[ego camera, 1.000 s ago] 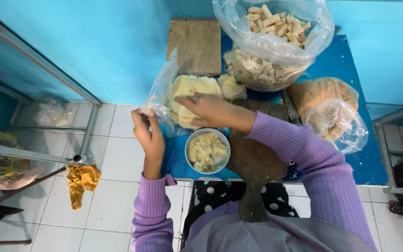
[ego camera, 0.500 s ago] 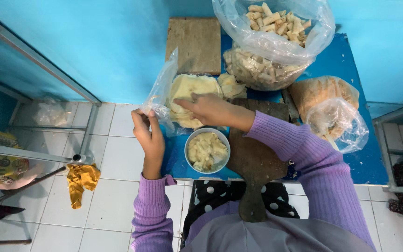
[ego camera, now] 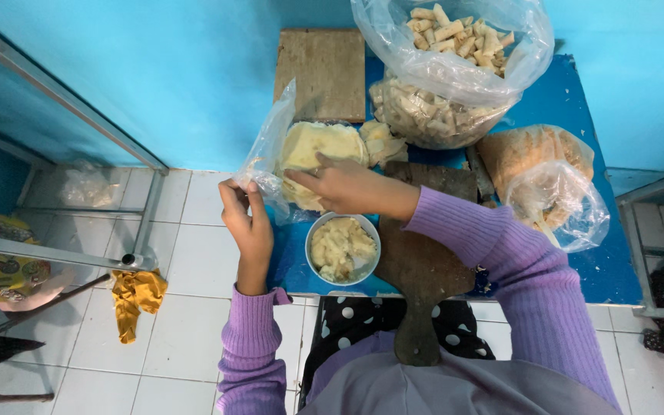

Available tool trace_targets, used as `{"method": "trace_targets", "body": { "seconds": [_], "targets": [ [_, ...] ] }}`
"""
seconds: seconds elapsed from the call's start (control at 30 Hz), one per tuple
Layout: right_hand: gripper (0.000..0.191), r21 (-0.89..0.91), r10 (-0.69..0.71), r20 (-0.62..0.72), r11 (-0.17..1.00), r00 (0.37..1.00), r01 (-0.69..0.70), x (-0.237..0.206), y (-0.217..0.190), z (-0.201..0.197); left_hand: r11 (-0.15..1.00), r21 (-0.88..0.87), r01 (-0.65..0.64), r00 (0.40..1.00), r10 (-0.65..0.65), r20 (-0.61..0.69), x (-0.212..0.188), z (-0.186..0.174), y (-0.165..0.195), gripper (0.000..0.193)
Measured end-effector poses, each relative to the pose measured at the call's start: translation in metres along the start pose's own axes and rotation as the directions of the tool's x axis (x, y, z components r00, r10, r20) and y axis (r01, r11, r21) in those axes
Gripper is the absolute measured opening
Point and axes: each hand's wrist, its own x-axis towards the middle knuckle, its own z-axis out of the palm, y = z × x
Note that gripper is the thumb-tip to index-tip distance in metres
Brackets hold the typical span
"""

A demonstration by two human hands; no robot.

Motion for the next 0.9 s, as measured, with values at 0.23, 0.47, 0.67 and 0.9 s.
{"method": "trace_targets", "body": {
  "seconds": [0.23, 0.47, 0.67, 0.9],
  "targets": [
    [0.079, -0.093, -0.110, -0.201, 0.991, 0.973, 0.093, -0.004, 0.010, 0.019, 1.000, 0.005, 0.005, 1.000, -0.005, 0.003, 0.000, 0.000, -0.004, 0.014],
    [0.065, 0.091, 0.117, -0.074, 0.990, 0.990, -0.110, 0.004, 0.026, 0.009, 0.998, 0.057, -0.022, 1.000, 0.022, -0.014, -0.001, 0.001, -0.014, 0.016],
    [0.071, 0.671, 0.369, -0.149, 0.719, 0.917, -0.181, 0.000, 0.050, 0.000, 0.999, 0.044, 0.031, 0.999, -0.031, -0.007, -0.003, 0.001, -0.017, 0.017],
    [0.075, 0.849, 0.458, -0.090, 0.499, 0.884, -0.172, -0.004, 0.055, 0.003, 0.995, 0.092, 0.022, 0.996, -0.030, 0.083, -0.003, 0.002, -0.018, 0.020]
  ]
}}
